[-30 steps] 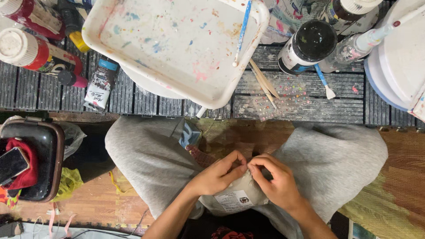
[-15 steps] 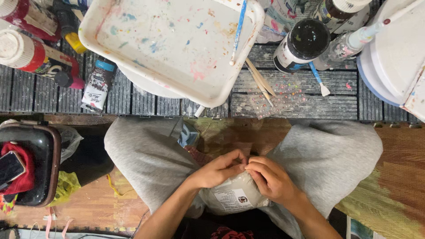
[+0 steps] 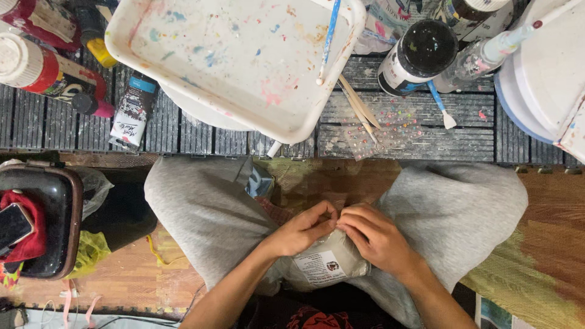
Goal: The person opens a plastic bag containing a white clay-like material and removes a lump. They knead and shape the material by hand over a paint-splattered tray, occasionally using a small brush to apply liquid to the surface. The person continues to roll and smooth the clay into a cohesive ball.
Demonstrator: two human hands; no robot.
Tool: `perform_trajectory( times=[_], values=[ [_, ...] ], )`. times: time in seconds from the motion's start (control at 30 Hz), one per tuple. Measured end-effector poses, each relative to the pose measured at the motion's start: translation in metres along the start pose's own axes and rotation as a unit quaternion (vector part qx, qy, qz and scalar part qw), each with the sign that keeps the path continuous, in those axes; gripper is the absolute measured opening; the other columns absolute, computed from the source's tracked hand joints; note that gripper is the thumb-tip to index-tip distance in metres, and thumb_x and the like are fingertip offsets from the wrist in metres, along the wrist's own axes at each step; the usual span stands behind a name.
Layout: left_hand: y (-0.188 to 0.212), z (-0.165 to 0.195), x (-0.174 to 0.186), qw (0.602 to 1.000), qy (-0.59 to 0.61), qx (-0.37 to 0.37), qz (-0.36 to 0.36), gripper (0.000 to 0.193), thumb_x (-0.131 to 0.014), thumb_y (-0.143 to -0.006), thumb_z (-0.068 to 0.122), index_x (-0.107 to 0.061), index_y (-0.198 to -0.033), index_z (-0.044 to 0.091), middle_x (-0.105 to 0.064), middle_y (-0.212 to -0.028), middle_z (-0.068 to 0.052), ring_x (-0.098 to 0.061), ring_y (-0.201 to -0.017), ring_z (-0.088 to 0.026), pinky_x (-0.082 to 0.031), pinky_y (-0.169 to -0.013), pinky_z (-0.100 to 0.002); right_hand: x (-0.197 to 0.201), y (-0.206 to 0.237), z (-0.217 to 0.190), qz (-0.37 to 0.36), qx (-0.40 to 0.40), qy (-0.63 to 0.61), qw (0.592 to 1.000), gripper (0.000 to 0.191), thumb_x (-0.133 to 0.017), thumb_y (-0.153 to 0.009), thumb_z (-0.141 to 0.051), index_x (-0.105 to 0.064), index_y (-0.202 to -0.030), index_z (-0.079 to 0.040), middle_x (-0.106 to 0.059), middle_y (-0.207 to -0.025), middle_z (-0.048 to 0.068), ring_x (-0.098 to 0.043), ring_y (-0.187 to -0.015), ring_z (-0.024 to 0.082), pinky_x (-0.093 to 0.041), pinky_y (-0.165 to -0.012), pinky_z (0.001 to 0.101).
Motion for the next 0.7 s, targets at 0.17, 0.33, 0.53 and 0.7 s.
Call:
perform_trajectory(
  times=[0.17,0.33,0.53,0.7],
  values=[
    [0.003,0.010,0.000,0.995,0.057,-0.057,-0.066,0.011,-0.055,-0.107,0.015,-0.055,-0.113,0.006,-0.058,-0.097,0.001,-0.051,-0.091,-0.007,-0.044,-0.080,-0.025,0.007,0.003,-0.019,0.010,0.185,0.142,0.972,0.023,-0.076,-0.083,0.001,-0.070,-0.105,0.003,-0.068,-0.108,0.012,-0.071,-0.095,0.028,-0.060,-0.083,0.0364],
    [0.002,0.018,0.000,0.980,0.141,-0.038,-0.133,0.009,-0.056,-0.109,0.014,-0.055,-0.115,0.007,-0.055,-0.097,0.002,-0.046,-0.090,-0.007,-0.039,-0.077,-0.024,0.022,-0.005,-0.033,0.020,0.269,0.153,0.951,0.026,-0.075,-0.084,0.003,-0.069,-0.108,0.006,-0.067,-0.110,0.013,-0.071,-0.094,0.027,-0.062,-0.081,0.0361],
    [-0.002,0.061,0.014,0.969,0.148,-0.050,-0.190,0.016,-0.058,-0.107,0.014,-0.056,-0.120,0.005,-0.059,-0.108,0.000,-0.053,-0.101,-0.008,-0.044,-0.086,-0.025,0.043,-0.041,-0.056,0.002,0.286,0.085,0.954,0.024,-0.078,-0.085,0.002,-0.068,-0.106,0.006,-0.068,-0.109,0.014,-0.071,-0.095,0.029,-0.062,-0.079,0.0374],
    [0.002,0.141,0.030,0.957,0.147,-0.053,-0.245,0.035,-0.060,-0.101,0.026,-0.054,-0.130,0.007,-0.066,-0.118,0.001,-0.060,-0.115,-0.009,-0.047,-0.101,-0.027,0.077,-0.077,-0.087,-0.004,0.306,0.012,0.952,0.028,-0.079,-0.082,0.004,-0.066,-0.106,0.005,-0.068,-0.107,0.015,-0.073,-0.093,0.030,-0.063,-0.078,0.0391]
  ],
)
Point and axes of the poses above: each hand's wrist, its own y-axis away from the middle knuckle, its own x-axis out of the back of the hand, z = x × y, the point moved 3 cm from there along -y, towards the middle knuckle
